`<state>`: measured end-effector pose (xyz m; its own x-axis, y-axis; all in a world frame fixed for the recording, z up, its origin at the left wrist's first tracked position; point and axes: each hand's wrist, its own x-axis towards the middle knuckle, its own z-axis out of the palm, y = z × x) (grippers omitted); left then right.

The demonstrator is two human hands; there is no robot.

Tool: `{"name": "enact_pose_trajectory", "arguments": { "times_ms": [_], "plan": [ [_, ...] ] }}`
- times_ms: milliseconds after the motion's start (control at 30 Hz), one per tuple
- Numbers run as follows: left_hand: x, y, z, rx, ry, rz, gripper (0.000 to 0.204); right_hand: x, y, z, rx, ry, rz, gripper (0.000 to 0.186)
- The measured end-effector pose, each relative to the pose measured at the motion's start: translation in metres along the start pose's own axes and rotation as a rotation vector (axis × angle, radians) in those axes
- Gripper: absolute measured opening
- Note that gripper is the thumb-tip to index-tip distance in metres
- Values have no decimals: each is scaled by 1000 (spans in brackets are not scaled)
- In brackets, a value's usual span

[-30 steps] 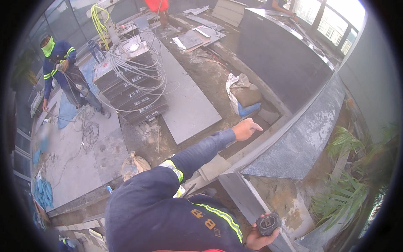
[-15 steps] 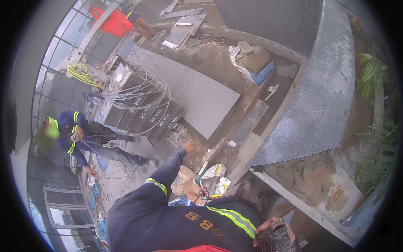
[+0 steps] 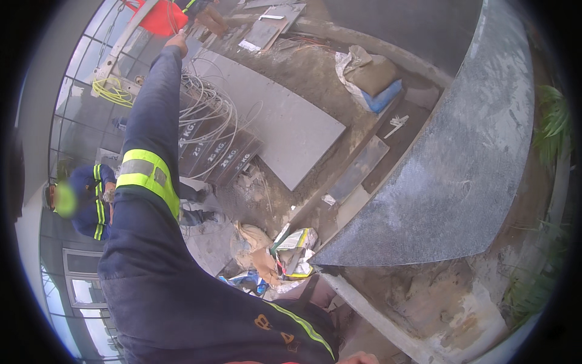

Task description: The person measures a curved stone planter edge with a tape measure and marks it with a pencil. The person then uses a chisel and hammer to chip away at the stone surface, creating small fragments.

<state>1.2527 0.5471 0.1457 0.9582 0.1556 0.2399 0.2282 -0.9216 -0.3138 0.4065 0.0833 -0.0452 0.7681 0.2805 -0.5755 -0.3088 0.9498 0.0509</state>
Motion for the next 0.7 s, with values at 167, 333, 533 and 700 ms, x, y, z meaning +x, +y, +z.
{"name": "enact_pose_trajectory", "arguments": {
  "times_ms": [167, 333, 533, 700],
  "plan": [
    [6, 27, -20, 185, 30, 135, 64, -3, -8, 2, -45, 17, 6, 43],
    [11, 40, -27, 42, -67, -40, 61, -6, -6, -3, -41, 19, 8, 38],
    [-4, 29, -39, -164, -36, -117, 51, -9, 1, -10, -39, 11, 29, 34],
    [-37, 36, -81, 242, -156, 100, 52, -21, 10, -18, -29, -9, 49, 31]
  ]
}}
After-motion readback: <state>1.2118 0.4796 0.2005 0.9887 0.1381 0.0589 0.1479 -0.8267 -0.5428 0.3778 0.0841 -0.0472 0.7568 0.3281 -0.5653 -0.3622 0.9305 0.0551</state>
